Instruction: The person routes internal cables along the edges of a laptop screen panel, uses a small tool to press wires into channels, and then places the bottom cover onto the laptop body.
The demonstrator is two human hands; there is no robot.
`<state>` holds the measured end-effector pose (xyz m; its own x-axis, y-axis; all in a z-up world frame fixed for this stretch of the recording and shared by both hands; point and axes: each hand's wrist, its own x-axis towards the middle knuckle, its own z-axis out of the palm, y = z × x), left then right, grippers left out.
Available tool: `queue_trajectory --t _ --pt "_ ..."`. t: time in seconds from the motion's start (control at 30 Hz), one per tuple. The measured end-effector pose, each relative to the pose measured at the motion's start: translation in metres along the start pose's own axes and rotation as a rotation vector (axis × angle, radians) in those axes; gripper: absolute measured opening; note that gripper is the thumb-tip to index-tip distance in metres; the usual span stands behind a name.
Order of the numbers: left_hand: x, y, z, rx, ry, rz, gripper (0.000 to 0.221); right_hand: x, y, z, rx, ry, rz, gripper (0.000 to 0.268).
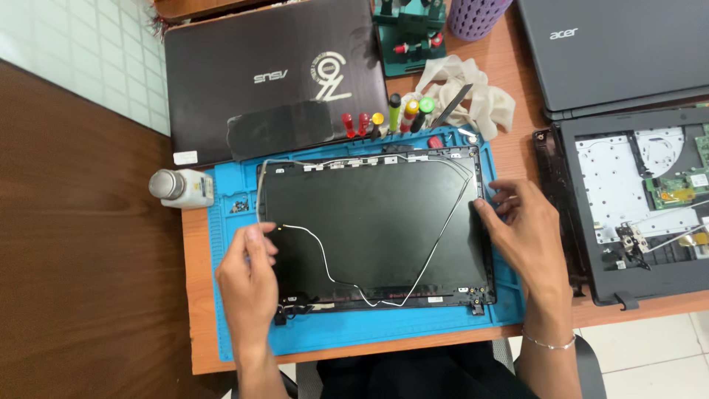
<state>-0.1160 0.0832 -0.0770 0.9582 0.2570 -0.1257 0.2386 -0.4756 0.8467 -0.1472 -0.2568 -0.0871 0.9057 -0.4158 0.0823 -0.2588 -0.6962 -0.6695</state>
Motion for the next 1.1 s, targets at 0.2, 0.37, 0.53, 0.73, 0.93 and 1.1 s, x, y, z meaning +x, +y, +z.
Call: queue_trajectory --t 0.2,0.37,0.53,0.73,0.93,1.1 --pt "0.004 -0.025 -0.005 0.303 0.103 0.089 0.034 -0.007 0.005 -0.002 0.028 -0.062 0.117 0.031" --pt "-0.003 -0.026 -0.002 0.297 0.076 0.076 0.036 -0.01 0.002 -0.003 0.033 -0.08 0.129 0.034" --pt "-0.011 -0.024 0.001 0.437 0.064 0.118 0.044 -0.013 -0.001 -0.003 0.06 -0.091 0.143 0.034" --pt "-0.012 -0.029 0.002 0.3 0.06 0.043 0.043 -0.012 0.012 -0.002 0.139 -0.134 0.162 0.034" --pt "-0.006 -0.035 0.001 0.227 0.081 0.007 0.041 -0.012 0.026 -0.002 0.322 -0.181 0.15 0.04" --pt "-0.009 -0.049 0.003 0.158 0.105 0.035 0.036 -0.011 0.029 -0.005 0.381 -0.198 0.168 0.043"
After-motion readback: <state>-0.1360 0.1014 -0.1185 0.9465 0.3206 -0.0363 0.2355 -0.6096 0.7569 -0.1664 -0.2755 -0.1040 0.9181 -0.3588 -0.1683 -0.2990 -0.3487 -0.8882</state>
